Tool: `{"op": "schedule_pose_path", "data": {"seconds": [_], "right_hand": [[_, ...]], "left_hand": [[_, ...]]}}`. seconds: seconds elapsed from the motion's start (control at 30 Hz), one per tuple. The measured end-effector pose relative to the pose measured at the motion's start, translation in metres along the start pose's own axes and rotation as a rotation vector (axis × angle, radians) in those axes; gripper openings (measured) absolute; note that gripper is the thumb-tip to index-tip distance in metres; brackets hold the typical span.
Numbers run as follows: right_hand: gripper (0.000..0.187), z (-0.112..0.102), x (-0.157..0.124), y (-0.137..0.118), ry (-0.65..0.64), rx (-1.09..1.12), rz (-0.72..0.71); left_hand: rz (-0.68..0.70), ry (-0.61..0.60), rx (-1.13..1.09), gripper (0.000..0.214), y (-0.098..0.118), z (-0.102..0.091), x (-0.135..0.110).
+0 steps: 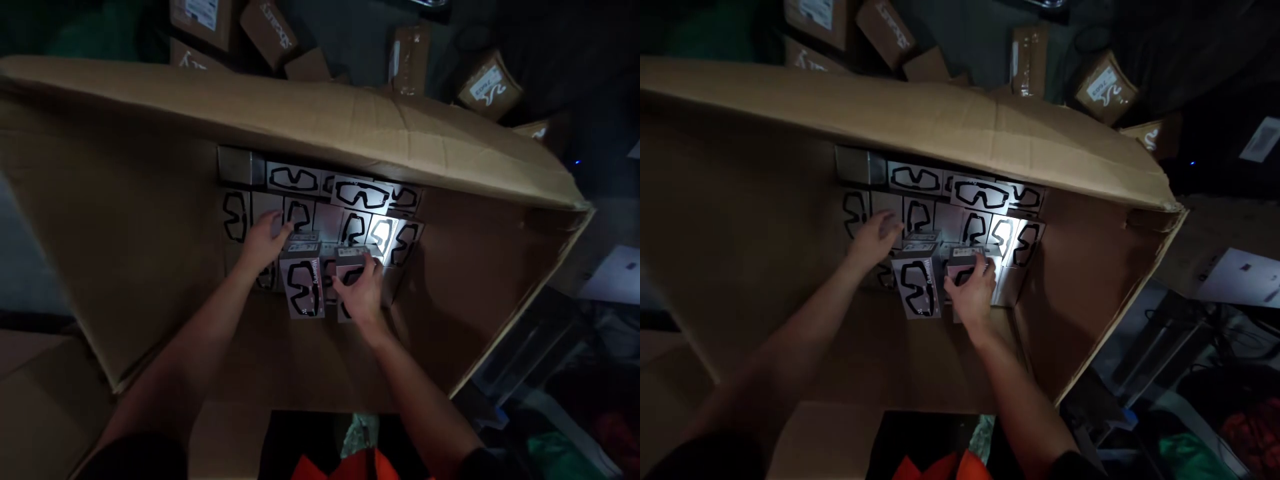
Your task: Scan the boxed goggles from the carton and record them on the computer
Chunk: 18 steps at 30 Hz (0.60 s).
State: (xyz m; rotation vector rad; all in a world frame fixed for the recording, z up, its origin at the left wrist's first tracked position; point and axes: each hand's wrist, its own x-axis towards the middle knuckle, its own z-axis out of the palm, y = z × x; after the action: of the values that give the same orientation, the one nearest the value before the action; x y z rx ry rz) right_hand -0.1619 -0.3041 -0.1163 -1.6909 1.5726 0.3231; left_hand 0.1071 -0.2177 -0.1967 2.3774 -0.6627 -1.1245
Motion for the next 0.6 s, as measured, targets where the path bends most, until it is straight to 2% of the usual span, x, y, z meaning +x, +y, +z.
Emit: {"op": "schedule_pose_path", "data": {"seconds": [0.07, 0.13, 0.2, 0.27, 0.33, 0.4, 0.43, 0.5, 0.6], "right_hand": [[0.094, -0.033, 0.014, 0.002, 0.051, -0.055, -0.147], [0.098, -0.069, 0.038, 0.001, 0.081, -0.204, -0.294], [0.094, -0.096, 0.072, -0.004, 0.077, -0.434, -0.390], [0.084, -0.105, 0.113, -0.012, 0.026, -0.664, -0.460], [0.075, -0.098, 0.153, -0.020, -0.052, -0.839, -0.480], [0.071, -0.080, 0.186, -0.027, -0.101, -0.955, -0.444], [0.070, -0.069, 0.198, -0.030, -0.115, -1.003, -0.405], [0.068, -0.048, 0.215, -0.034, -0.150, -1.100, -0.316], [0.061, -0.023, 0.229, -0.032, -0.200, -1.219, -0.229]], "left_hand": [[-0.110, 0.018, -0.100, 0.056, -0.010, -0.006, -0.043], [-0.211, 0.042, -0.137, 0.068, -0.011, 0.003, -0.086], [-0.253, 0.095, -0.113, 0.090, -0.001, 0.024, -0.126], [-0.273, 0.142, -0.065, 0.116, 0.018, 0.055, -0.159], [-0.360, 0.165, -0.002, 0.132, 0.038, 0.088, -0.180], [-0.490, 0.179, 0.072, 0.132, 0.053, 0.112, -0.190], [-0.537, 0.177, 0.101, 0.129, 0.058, 0.118, -0.191], [-0.559, 0.156, 0.135, 0.125, 0.060, 0.114, -0.189], [-0.439, 0.156, 0.167, 0.130, 0.050, 0.075, -0.172]]}}
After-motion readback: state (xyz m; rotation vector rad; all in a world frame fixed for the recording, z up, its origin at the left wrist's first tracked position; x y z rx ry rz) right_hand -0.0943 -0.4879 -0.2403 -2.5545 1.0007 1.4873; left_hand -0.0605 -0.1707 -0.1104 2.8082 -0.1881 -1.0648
